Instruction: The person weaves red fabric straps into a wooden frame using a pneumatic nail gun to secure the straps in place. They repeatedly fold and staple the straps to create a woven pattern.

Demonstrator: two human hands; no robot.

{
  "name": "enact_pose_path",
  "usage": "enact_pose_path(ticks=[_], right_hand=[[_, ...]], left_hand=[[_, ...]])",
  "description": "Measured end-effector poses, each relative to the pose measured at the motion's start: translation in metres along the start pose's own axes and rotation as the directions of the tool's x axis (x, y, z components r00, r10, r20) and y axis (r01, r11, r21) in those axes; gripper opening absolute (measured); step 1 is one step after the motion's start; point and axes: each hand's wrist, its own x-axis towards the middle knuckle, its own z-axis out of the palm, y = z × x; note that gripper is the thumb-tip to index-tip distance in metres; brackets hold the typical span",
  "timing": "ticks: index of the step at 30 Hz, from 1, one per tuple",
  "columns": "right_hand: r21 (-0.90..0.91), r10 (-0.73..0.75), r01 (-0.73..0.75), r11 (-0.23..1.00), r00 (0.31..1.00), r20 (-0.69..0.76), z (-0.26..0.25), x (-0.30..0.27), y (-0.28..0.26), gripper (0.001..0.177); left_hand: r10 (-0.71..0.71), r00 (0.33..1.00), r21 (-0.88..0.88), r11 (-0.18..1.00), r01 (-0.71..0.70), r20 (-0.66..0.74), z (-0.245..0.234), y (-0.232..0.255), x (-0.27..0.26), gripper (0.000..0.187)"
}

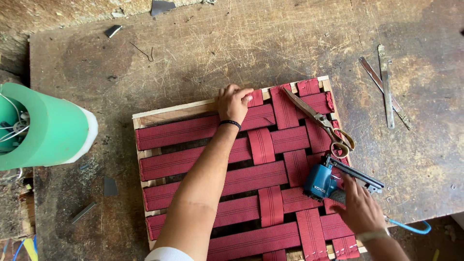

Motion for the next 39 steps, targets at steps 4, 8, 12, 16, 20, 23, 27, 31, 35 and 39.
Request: enact_pose_path(ticks=[4,8,12,16,20,23,27,31,35,39], right_hand=[[0.051,0.188,-0.222,0.974,0.908,0.376,-0.024,0.013,-0.012,0.104],[0.381,0.033,-0.121,0.917,0.972,0.231,-0.059,0.011,-0.044,0.069],[0.674,0.125,-0.41,0.615,0.894,0.431,-0.098,0.042,-0.095,0.026],[0.841,0.103,-0.337,0.423,0.94,0.325,-0.128,0.132,-0.154,0.018],[0.872,0.062,-0.219,0.439,0.975,0.213,-0.141,0.197,-0.177,0.012],[0.87,0.05,-0.21,0.446,0.976,0.21,-0.137,0.214,-0.178,0.013],[0.868,0.056,-0.215,0.448,0.975,0.213,-0.131,0.218,-0.178,0.015],[0.841,0.065,-0.199,0.503,0.979,0.193,-0.133,0.22,-0.184,0.015],[0.803,0.106,-0.279,0.527,0.959,0.264,-0.141,0.215,-0.192,0.01],[0.838,0.092,-0.289,0.463,0.956,0.279,-0.149,0.21,-0.201,0.013]], left_hand=[[-0.026,0.998,-0.008,1.0,0.026,0.063,0.0,0.0,-0.001,0.019],[-0.051,0.976,-0.048,0.997,0.062,0.21,-0.003,-0.003,0.003,0.019],[-0.028,0.981,-0.039,0.999,0.036,0.192,-0.004,-0.003,0.005,0.021],[-0.01,0.984,-0.012,1.0,0.012,0.178,-0.009,-0.002,0.003,0.024],[0.002,0.989,-0.007,1.0,-0.001,0.15,-0.014,0.001,0.007,0.02],[-0.056,0.968,-0.017,0.998,0.062,0.245,-0.016,0.003,0.005,0.018],[-0.041,0.978,-0.038,0.998,0.05,0.203,-0.018,0.004,0.004,0.016],[-0.03,0.978,-0.021,0.999,0.035,0.205,-0.014,0.004,0.005,0.018],[-0.03,0.965,0.02,0.999,0.026,0.262,-0.01,0.001,0.005,0.033],[-0.152,0.958,-0.004,0.987,0.158,0.243,-0.008,-0.003,0.0,0.088]])
